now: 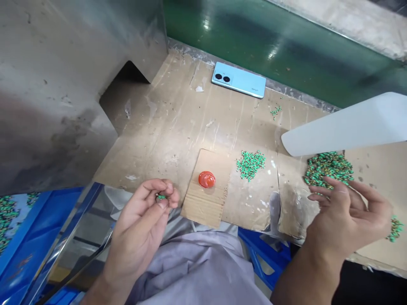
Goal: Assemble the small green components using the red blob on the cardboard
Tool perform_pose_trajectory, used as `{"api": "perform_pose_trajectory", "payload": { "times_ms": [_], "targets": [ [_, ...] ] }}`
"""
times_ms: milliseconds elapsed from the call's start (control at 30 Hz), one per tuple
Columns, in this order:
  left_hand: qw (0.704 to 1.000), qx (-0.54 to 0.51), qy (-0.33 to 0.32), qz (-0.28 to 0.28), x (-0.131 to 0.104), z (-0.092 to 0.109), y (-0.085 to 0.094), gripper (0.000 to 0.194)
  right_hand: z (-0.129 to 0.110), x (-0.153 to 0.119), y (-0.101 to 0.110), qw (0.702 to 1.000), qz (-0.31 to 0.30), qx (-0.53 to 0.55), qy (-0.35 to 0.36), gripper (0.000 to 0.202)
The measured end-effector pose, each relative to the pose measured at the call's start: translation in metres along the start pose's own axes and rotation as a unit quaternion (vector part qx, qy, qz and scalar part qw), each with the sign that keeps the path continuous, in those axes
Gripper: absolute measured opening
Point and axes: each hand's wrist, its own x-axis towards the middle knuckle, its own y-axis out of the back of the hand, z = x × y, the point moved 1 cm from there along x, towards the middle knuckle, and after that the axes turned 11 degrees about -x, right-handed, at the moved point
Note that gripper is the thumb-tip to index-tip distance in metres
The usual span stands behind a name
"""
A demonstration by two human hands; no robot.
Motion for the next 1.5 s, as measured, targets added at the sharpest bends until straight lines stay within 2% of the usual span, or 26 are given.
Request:
{"api": "perform_pose_trajectory", "payload": {
  "times_ms": [67,133,233,300,367,467,600,733,933,1033,1133,1200,1233,1300,1367,1500],
  "targets": [
    [1.000,0.008,0.012,-0.028,-0.001,-0.002,0.002,0.020,-0.003,-0.004,0.000,0.997,-0.023,-0.041,0.058,0.013],
    [0.998,0.013,0.031,-0.055,-0.001,-0.005,0.004,0.020,-0.008,-0.011,-0.005,0.985,-0.095,-0.082,0.115,0.009],
    [0.993,0.018,0.078,-0.087,-0.002,-0.006,0.008,0.026,-0.014,-0.018,-0.020,0.955,-0.208,-0.126,0.172,0.014],
    [0.988,0.018,0.111,-0.103,-0.003,-0.006,0.010,0.026,-0.015,-0.019,-0.030,0.941,-0.243,-0.143,0.190,0.019],
    [0.986,0.010,0.118,-0.121,-0.002,-0.006,0.009,0.022,-0.015,-0.017,-0.037,0.932,-0.258,-0.157,0.199,0.023],
    [0.986,0.007,0.094,-0.141,-0.001,-0.009,0.008,0.017,-0.014,-0.015,-0.041,0.926,-0.266,-0.169,0.206,0.024],
    [0.987,0.034,0.078,-0.136,-0.001,-0.014,0.008,0.014,-0.013,-0.015,-0.039,0.926,-0.264,-0.175,0.208,0.024],
    [0.980,0.076,0.099,-0.154,-0.003,-0.018,0.011,0.010,-0.013,-0.017,-0.039,0.928,-0.252,-0.174,0.210,0.025],
    [0.978,0.104,0.101,-0.150,-0.005,-0.020,0.015,0.013,-0.013,-0.018,-0.044,0.930,-0.244,-0.174,0.213,0.023],
    [0.975,0.106,0.109,-0.161,-0.008,-0.018,0.015,0.012,-0.019,-0.024,-0.035,0.936,-0.244,-0.130,0.220,0.015],
    [0.962,0.120,0.154,-0.190,-0.012,-0.020,0.012,0.018,-0.036,-0.043,-0.021,0.920,-0.302,-0.015,0.248,0.006],
    [0.950,0.122,0.194,-0.212,-0.013,-0.024,0.008,0.028,-0.052,-0.060,-0.015,0.884,-0.373,0.075,0.272,0.010],
    [0.945,0.121,0.210,-0.220,-0.013,-0.026,0.006,0.033,-0.059,-0.069,-0.014,0.854,-0.418,0.127,0.282,0.015],
    [0.942,0.117,0.226,-0.220,-0.013,-0.030,0.004,0.039,-0.072,-0.082,-0.017,0.810,-0.472,0.194,0.290,0.024],
    [0.944,0.121,0.226,-0.209,-0.011,-0.031,0.002,0.041,-0.080,-0.089,-0.023,0.794,-0.483,0.221,0.295,0.028],
    [0.947,0.146,0.216,-0.189,-0.010,-0.027,0.002,0.040,-0.081,-0.092,-0.032,0.800,-0.450,0.233,0.320,0.031]
  ]
}}
